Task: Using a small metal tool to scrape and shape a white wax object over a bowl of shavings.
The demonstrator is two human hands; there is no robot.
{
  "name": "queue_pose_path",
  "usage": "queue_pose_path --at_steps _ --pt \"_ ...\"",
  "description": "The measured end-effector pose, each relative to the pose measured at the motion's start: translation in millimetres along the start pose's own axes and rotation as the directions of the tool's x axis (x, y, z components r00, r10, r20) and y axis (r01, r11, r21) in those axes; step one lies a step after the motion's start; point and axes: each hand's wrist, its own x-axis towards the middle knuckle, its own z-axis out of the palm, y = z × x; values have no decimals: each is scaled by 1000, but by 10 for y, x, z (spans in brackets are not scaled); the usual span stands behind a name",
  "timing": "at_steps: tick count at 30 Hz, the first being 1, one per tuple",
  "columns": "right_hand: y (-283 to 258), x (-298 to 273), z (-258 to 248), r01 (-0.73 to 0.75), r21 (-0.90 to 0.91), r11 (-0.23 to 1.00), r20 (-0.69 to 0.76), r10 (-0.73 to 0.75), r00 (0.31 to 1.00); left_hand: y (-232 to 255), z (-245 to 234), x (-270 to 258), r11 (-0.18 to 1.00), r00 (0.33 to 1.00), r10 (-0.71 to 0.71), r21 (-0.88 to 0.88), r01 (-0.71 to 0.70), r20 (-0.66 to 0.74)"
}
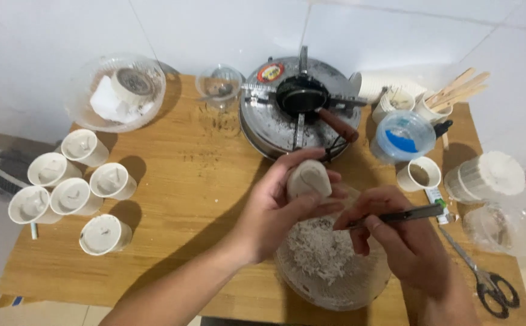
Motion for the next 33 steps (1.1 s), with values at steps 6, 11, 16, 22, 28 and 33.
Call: queue_pose_path --at_steps 6,11,16,22,28,33 --pt "-124 80 33 40 -37 998 45 -39 998 64 63 7 998 999 -27 57 28 -18" --pt "-260 52 191 173 -109 979 -172 -191 967 34 34 38 996 992 -94 1 95 -85" --pt "-126 -33 93 185 -22 983 -385 -179 905 -9 -22 54 983 991 -99 -166 84 -86" --pt "-93 -65 18 261 42 964 -378 -227 898 6 -23 55 986 990 -121 -124 111 -77" --pt "-32 -80 -98 150 -96 984 -283 -172 944 -111 -80 44 989 992 -112 -99 106 -50" --pt "-180 -5 -91 -46 -415 909 -223 -52 974 -11 -29 25 992 989 -121 34 124 -83"
